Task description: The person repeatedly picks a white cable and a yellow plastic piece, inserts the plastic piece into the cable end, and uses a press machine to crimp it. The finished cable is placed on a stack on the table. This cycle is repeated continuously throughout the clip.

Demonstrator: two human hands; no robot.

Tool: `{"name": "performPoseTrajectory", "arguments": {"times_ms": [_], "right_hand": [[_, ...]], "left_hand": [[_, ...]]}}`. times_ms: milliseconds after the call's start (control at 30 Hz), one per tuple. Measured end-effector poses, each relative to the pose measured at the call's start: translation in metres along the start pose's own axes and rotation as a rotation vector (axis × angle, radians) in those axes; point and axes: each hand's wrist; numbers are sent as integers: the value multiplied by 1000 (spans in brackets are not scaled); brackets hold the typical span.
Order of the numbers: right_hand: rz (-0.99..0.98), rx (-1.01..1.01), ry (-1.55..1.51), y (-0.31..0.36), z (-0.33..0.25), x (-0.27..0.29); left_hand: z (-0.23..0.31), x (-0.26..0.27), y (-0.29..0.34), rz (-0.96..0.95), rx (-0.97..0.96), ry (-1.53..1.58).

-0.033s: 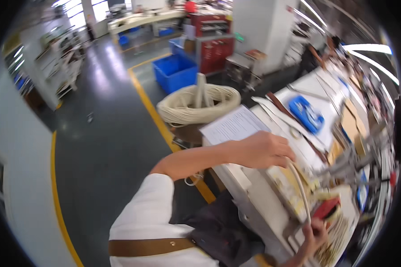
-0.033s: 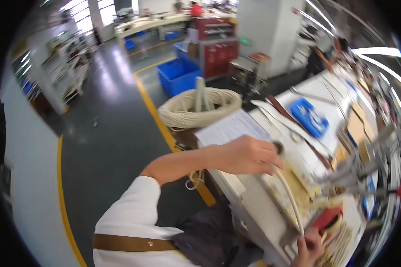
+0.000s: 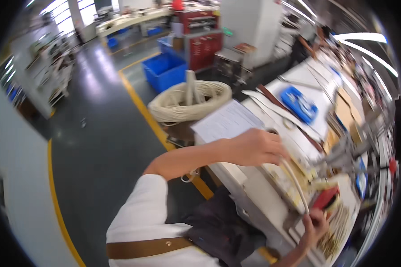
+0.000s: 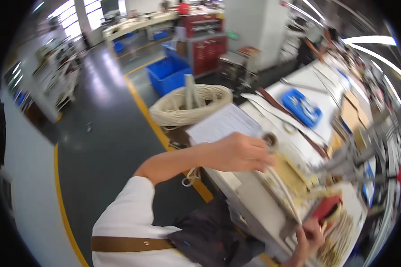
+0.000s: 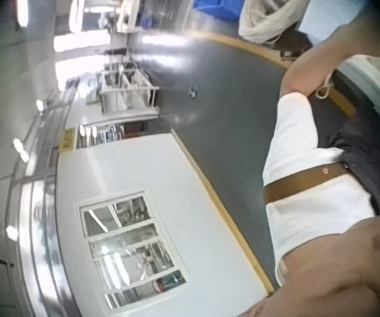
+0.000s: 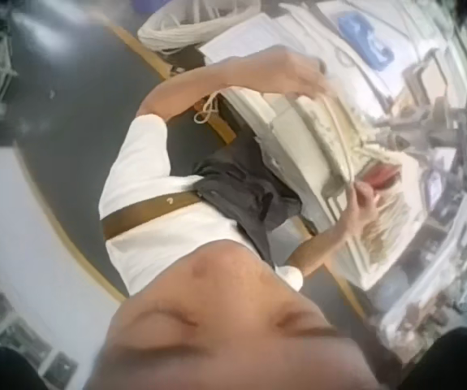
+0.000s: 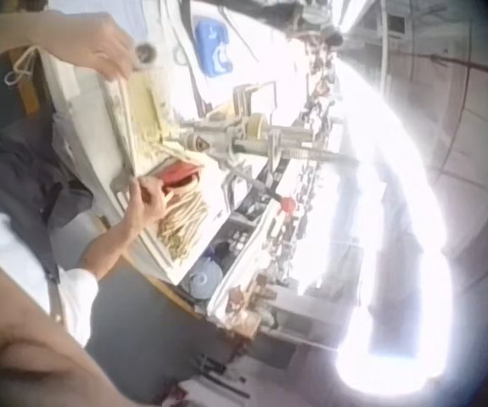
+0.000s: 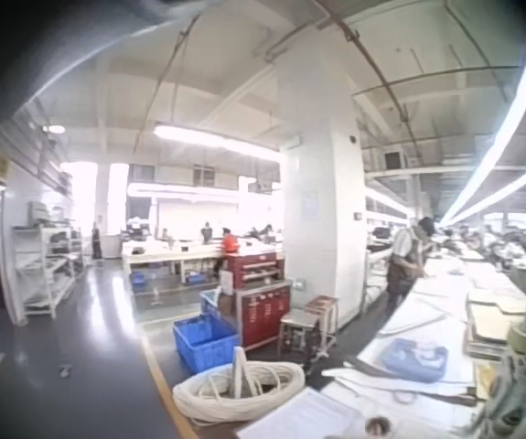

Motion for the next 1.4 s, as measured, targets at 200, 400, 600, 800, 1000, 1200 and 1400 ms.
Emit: {"name": "performPoseTrajectory", "arguments": {"times_ms": [200, 400, 600, 800, 1000, 1200, 1400], "right_hand": [[49, 131, 407, -33, -29, -17], [133, 16, 373, -51, 35, -48], [199, 102, 580, -39, 110, -80], [207, 166, 555, -31, 110, -72], [221, 117, 497, -31, 113, -68], [249, 108, 498, -31, 118, -67], [216, 20, 480, -33, 116, -67]], "left_hand": [[-26, -5, 3, -115, 145, 106], [-72, -25, -3, -123, 452, 149], [-139, -87, 37, -242, 520, -106], [-125, -116, 31, -155, 340, -31], [-137, -115, 30, -194, 345, -72], [-128, -112, 20, -224, 233, -143], [-131, -110, 18, -254, 192, -174]]}}
Point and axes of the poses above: each hand's wrist, its own y-axis away from the middle knuckle, its own x-axis out of the back of the hand, z = x × y, and after that the axes turned 3 degrees about y, right-handed
